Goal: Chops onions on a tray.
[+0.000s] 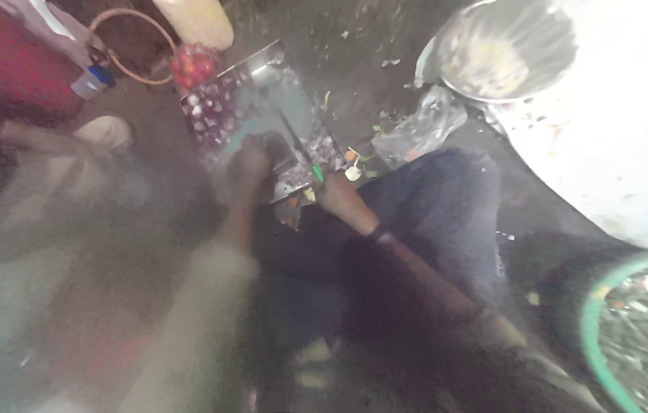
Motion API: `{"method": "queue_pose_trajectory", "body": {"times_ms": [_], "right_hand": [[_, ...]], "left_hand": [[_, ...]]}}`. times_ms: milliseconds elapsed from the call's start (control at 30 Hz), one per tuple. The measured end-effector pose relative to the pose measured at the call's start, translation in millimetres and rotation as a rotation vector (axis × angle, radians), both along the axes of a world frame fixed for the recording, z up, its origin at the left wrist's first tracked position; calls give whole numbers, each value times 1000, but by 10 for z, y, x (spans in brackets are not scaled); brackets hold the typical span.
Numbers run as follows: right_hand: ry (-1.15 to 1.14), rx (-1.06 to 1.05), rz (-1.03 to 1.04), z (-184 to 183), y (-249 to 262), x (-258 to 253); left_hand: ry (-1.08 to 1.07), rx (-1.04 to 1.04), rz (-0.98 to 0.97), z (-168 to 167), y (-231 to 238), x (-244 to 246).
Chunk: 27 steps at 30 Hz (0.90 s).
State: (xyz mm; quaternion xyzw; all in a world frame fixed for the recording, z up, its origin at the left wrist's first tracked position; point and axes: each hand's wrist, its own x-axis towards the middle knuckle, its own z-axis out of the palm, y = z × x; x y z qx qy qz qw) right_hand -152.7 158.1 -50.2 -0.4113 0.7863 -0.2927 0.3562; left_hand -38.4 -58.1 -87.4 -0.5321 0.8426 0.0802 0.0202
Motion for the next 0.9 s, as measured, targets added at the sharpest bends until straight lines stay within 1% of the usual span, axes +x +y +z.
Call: {"method": "queue_pose_trajectory", "body": {"times_ms": [67,133,233,333,367,400,433,467,500,567,600,633,733,833,900], "right_hand": [[-12,-7,-34,4,51,-34],[-46,28,-77,43,82,-99],[-106,2,-125,44,123,-189],[-121,-22,-161,70,122,-219],[-125,-22,-173,73,137,-219],[-129,-29,-178,76,154,-224],[-132,-35,-176,90,167,-229],[-137,-40,-175,115,173,-235],[-140,-44,-173,130,168,-244],[-138,-49,-173,123,164,-264],[-140,-58,-175,110,170,-272],[-135,-71,-173,91,175,-278],[-134,-90,-174,79,182,-289],[-134,-86,-174,78,170,-290],[-145,-74,-171,119,179,-287]], "left_hand": [[-11,0,-11,36,22,-28],[-5,-20,-47,32,3,-31],[113,-22,-78,-185,-185,-7],[187,-66,-199,-465,-331,-130],[168,-74,-233,-600,-375,-189],[136,-71,-261,-662,-359,-272],[88,-55,-272,-622,-266,-379],[79,-105,-286,-664,-168,-454],[93,-123,-308,-648,-39,-517],[5,138,-244,-128,355,-733],[5,222,-210,9,478,-807],[18,259,-190,23,543,-843],[66,245,-212,1,643,-859],[199,283,-192,329,716,-886],[281,281,-149,424,603,-907]]}}
